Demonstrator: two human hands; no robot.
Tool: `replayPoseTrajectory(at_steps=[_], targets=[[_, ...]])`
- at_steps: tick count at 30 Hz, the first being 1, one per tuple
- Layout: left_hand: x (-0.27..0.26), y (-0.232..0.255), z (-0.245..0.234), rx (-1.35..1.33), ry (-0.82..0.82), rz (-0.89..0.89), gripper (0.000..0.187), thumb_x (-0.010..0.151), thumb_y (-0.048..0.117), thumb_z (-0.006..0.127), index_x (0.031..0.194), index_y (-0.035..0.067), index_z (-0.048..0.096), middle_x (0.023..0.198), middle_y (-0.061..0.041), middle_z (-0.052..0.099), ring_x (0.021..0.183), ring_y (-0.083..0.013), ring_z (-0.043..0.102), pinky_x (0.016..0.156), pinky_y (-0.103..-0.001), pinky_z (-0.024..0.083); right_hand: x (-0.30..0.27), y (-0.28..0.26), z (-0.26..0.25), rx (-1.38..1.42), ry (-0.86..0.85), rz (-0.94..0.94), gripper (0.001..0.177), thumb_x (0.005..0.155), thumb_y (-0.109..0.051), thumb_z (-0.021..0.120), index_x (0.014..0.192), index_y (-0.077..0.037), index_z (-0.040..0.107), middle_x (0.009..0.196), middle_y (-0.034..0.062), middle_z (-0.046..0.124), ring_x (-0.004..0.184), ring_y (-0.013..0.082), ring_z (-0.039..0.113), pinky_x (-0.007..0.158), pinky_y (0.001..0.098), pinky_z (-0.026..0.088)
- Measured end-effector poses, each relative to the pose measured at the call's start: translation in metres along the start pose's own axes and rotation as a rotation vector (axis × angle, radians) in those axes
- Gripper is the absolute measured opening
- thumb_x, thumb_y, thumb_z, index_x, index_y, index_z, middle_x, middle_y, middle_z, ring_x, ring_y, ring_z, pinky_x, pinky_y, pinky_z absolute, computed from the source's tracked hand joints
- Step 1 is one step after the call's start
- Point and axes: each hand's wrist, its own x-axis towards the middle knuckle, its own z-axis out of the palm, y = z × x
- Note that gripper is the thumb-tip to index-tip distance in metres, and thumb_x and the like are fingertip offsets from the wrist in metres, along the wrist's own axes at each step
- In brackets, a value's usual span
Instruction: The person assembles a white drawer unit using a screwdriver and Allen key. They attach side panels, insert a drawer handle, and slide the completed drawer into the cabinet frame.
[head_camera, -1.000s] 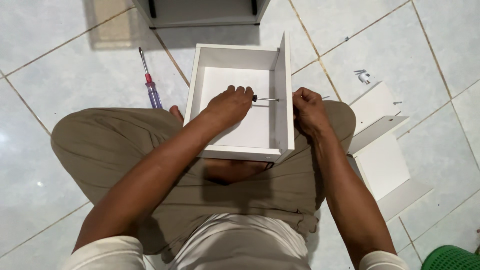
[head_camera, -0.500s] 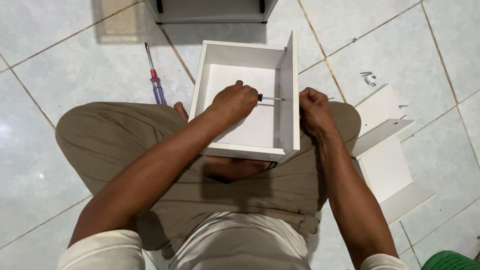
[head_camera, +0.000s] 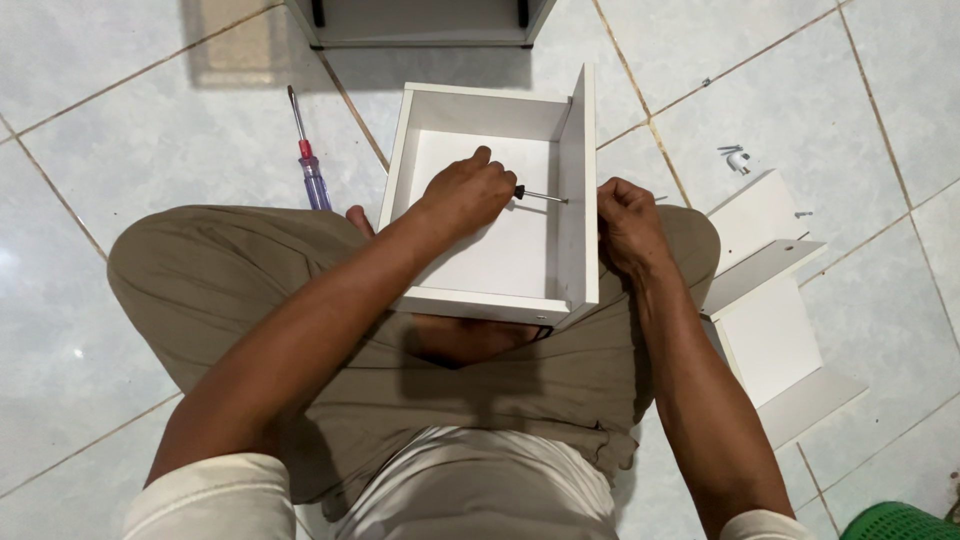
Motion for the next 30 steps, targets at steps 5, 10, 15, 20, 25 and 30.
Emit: replayPoseTrajectory(at_steps=[5,10,15,20,25,30], targets=[[-0.001,0.008,-0.020,0.042,0.018,0.050,0.016,0.088,0.013,0.067,0.095,-0.001,0.070,0.096,-0.018,0.072,0.099,-0.0341,0.065,0.076,-0.043,0.059,-0.001,-0.001,0.002,-0.014,0.029,0.014,0.018,0.100,-0.007,0.066,0.084,-0.004,0.061,0.071,0.0034,0.063,0.054,0.0083,0.054,0.047,0.0240,0.046],[0.007,0.005,-0.046,-0.232,-0.278,-0.075,0.021,0.094,0.019,0.066,0.105,0.002,0.064,0.098,-0.018,0.070,0.092,-0.0333,0.066,0.081,-0.050,0.052,-0.001,-0.001,0.004,0.001,0.032,-0.001,0.019,0.102,-0.007,0.067,0.084,-0.004,0.061,0.073,0.0037,0.063,0.055,0.0082,0.055,0.048,0.0237,0.046],[0.024,-0.005,-0.048,-0.584,-0.467,-0.186,0.037,0.100,0.042,0.056,0.102,0.009,0.072,0.098,-0.013,0.071,0.089,-0.0281,0.066,0.080,-0.046,0.052,-0.002,-0.003,0.005,-0.024,0.046,0.025,0.019,0.101,-0.007,0.066,0.083,-0.005,0.061,0.073,0.0037,0.065,0.057,0.0083,0.057,0.050,0.0246,0.050],[0.028,-0.005,-0.038,-0.618,-0.485,-0.182,0.046,0.102,0.045,0.052,0.093,0.006,0.074,0.084,-0.015,0.073,0.080,-0.0287,0.069,0.078,-0.046,0.053,-0.003,-0.005,0.007,0.022,0.055,0.032,0.021,0.102,-0.007,0.066,0.082,-0.004,0.060,0.074,0.0033,0.064,0.059,0.0078,0.057,0.053,0.0240,0.051],[0.013,0.005,-0.025,-0.114,-0.294,0.036,0.041,0.108,0.039,0.047,0.102,0.002,0.064,0.079,-0.019,0.072,0.063,-0.0351,0.067,0.065,-0.051,0.054,-0.005,-0.003,0.005,0.004,0.037,0.050,0.019,0.101,-0.008,0.066,0.084,-0.005,0.061,0.071,0.0037,0.063,0.054,0.0085,0.053,0.048,0.0243,0.046],[0.025,-0.002,-0.031,-0.113,-0.233,0.109,0.039,0.104,0.038,0.051,0.094,0.003,0.064,0.064,-0.015,0.066,0.052,-0.0327,0.060,0.055,-0.049,0.049,-0.003,-0.005,0.010,-0.030,0.066,0.041,0.018,0.102,-0.008,0.064,0.084,-0.005,0.061,0.071,0.0035,0.063,0.054,0.0079,0.052,0.046,0.0237,0.044]])
